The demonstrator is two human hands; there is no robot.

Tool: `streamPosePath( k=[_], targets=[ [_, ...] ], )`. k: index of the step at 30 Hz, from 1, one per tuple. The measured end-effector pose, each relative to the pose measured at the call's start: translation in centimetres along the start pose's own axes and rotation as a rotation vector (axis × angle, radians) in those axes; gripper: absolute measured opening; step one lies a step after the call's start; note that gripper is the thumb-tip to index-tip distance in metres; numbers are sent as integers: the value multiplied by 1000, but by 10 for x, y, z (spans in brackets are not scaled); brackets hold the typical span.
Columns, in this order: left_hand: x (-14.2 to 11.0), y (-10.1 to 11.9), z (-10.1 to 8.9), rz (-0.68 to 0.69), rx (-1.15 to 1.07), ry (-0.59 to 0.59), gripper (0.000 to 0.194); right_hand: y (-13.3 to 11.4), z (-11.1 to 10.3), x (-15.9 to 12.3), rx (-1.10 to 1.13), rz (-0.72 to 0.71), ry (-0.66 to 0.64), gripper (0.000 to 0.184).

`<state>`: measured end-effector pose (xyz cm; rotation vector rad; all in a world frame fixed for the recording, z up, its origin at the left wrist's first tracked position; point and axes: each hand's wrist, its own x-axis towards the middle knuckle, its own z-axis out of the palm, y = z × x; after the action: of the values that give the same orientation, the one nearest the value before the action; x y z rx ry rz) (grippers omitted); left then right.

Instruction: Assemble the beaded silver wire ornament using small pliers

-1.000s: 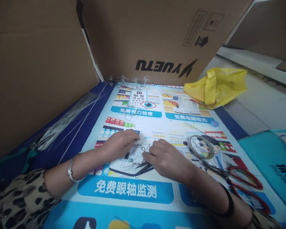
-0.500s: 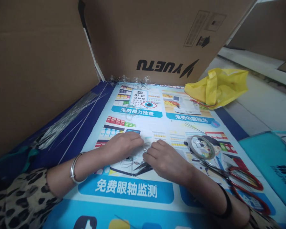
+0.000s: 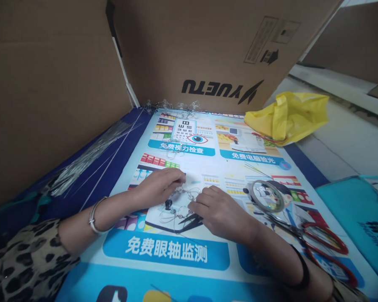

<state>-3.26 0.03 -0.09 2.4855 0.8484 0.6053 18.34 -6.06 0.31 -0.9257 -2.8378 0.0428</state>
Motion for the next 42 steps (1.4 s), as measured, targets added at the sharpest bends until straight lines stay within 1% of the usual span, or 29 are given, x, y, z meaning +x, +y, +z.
streamPosePath(
  k=[4, 7, 10, 12, 16, 20, 25, 30, 35, 39, 42],
  targets=[
    [-2, -1, 2, -17, -53, 43, 11, 7, 2, -3, 138, 1, 8, 30],
    [-3, -1, 3, 24, -34, 71, 12, 12, 4, -5, 206, 18, 91, 31],
    [-4, 0, 3, 77, 14, 100, 12, 16, 4, -7, 214, 35, 189, 31],
    [-4, 0, 3, 109, 38, 126, 13, 18, 3, -8, 196, 57, 208, 31],
    [-5, 0, 3, 168, 68, 173, 16, 21, 3, -9, 102, 114, 182, 30],
    [-6, -1, 4, 202, 81, 203, 15, 20, 3, -8, -51, 176, 199, 26],
    [-7, -2, 5, 223, 106, 205, 18, 15, -1, -5, -183, 292, 157, 21],
    [-7, 2, 5, 203, 130, 153, 13, 10, -4, -1, -264, 383, 68, 16],
    [-6, 7, 5, 202, 149, 148, 13, 7, -6, 1, -364, 401, 34, 17],
    [-6, 6, 6, 220, 176, 140, 12, 3, -12, 3, -436, 367, 28, 16],
    [-5, 5, 6, 237, 201, 151, 12, 1, -16, 6, -447, 342, 19, 14]
  ],
)
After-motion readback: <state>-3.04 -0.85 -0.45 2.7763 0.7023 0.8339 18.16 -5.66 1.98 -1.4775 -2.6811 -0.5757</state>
